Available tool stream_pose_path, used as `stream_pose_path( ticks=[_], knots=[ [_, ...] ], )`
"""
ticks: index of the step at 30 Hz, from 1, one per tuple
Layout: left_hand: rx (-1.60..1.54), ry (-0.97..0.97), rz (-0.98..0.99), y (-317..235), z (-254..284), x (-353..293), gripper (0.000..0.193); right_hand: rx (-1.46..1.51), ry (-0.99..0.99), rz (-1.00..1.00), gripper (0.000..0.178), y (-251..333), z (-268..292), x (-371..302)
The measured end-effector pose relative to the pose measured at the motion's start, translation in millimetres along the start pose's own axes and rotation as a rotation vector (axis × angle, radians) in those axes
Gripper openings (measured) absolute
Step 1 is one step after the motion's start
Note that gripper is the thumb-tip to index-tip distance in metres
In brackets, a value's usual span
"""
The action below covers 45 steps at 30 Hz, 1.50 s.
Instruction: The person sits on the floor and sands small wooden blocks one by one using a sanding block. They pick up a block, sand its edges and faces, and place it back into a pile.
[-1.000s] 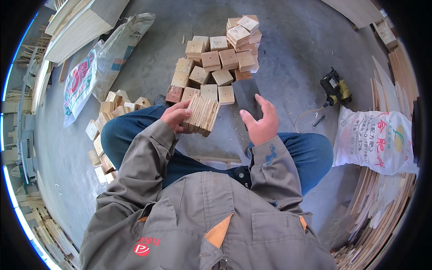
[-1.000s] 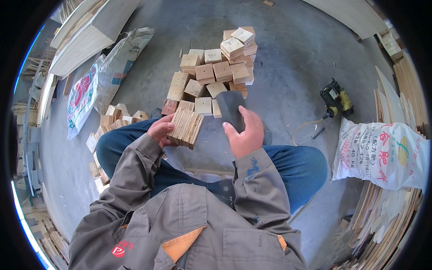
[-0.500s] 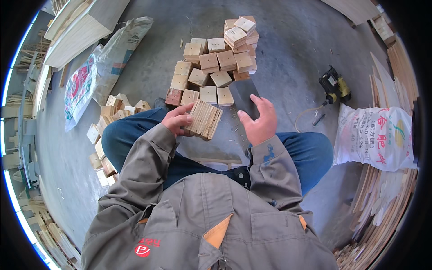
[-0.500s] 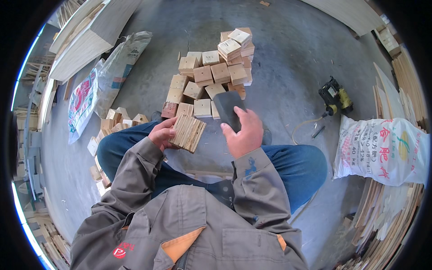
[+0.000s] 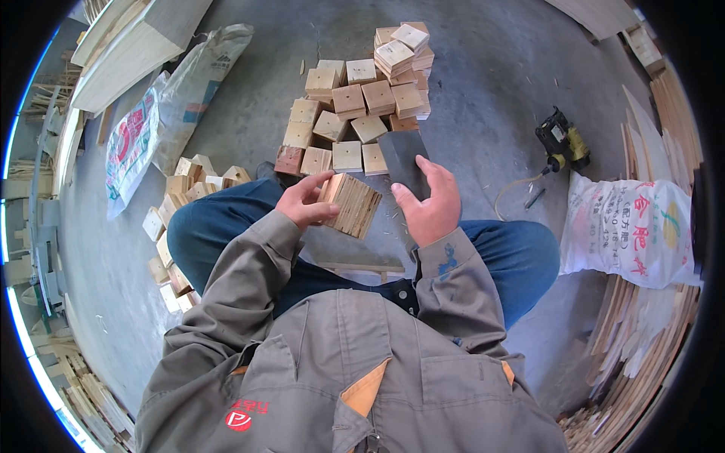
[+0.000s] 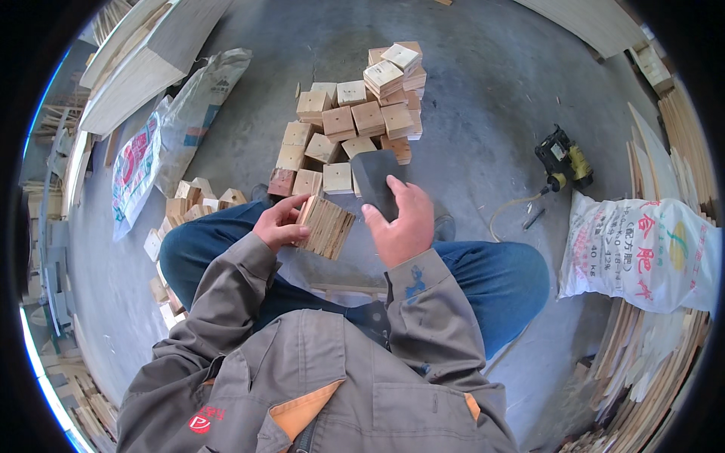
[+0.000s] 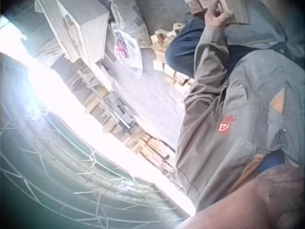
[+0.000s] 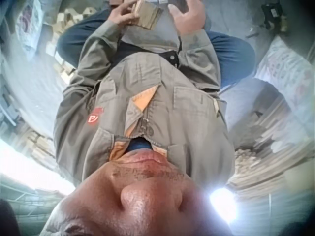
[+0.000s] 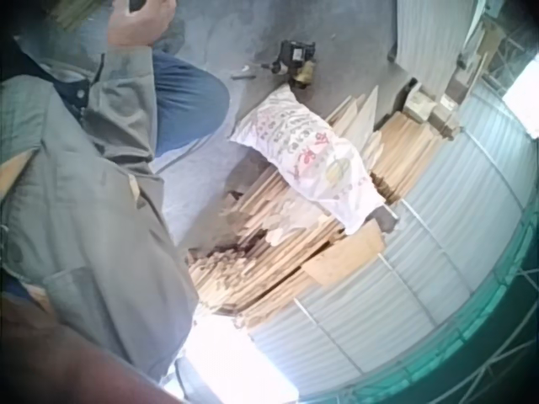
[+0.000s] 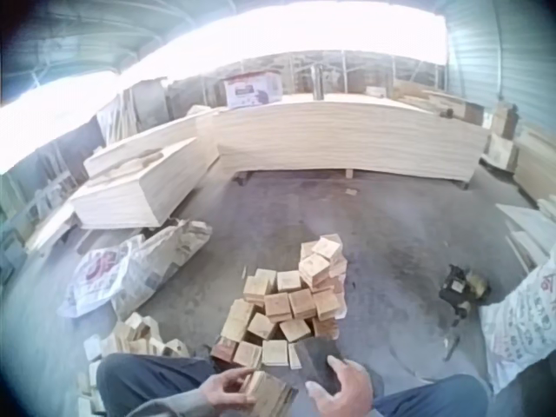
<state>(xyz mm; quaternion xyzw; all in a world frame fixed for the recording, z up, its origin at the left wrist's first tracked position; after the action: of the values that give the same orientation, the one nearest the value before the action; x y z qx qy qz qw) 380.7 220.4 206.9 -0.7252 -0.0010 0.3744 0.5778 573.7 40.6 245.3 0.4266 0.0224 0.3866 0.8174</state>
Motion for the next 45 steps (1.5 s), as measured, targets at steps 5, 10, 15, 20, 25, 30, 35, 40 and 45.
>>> stream_pose_path(
  ticks=[5,10,15,20,25,30,35,40,45],
  knots=[
    [0.017,-0.046,-0.036,2.2,-0.8,5.4,0.091,0.044,0.056,0.061,0.06,17.8,-15.8,-8.5],
    [0.014,-0.074,-0.058,10.6,8.3,2.0,0.094,0.035,0.171,0.058,0.06,26.0,-23.2,-22.5],
    [0.093,-0.045,-0.095,7.0,2.4,-1.3,0.095,0.025,0.174,0.102,0.061,23.1,-12.3,-25.9],
    [0.053,-0.136,-0.161,-2.1,7.5,3.4,0.099,0.142,0.119,-0.021,0.06,5.9,-12.2,-17.7],
    [0.448,-0.251,-0.37,-12.1,8.7,-3.2,0.098,0.162,0.113,-0.034,0.057,7.4,-10.3,-10.1],
    [0.546,-0.25,-0.431,-19.4,2.9,-10.3,0.098,0.191,0.192,-0.07,0.056,19.9,-19.5,-13.6],
    [0.495,-0.2,-0.518,-24.8,-6.4,-13.9,0.099,0.147,0.124,-0.191,0.055,-1.5,-14.3,-4.7],
    [0.576,-0.215,-0.535,-27.2,-11.3,-10.7,0.099,0.148,0.007,-0.041,0.056,14.2,-2.7,-1.5],
    [0.484,-0.247,-0.436,-19.0,-5.3,-6.7,0.103,0.124,0.101,-0.034,0.061,24.6,-30.0,-16.0]
  ],
)
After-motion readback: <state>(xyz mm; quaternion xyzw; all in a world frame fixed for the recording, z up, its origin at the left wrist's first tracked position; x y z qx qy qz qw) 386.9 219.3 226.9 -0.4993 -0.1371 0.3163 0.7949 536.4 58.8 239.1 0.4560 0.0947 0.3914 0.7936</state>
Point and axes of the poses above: each hand's wrist, its own x-axis towards the middle knuckle, its own z-axis out of the back of the hand, y = z × x, the point moved 6 cm from there along x, towards the middle knuckle, and after that the axes turned 4 degrees about -x, right-handed, at the moved point
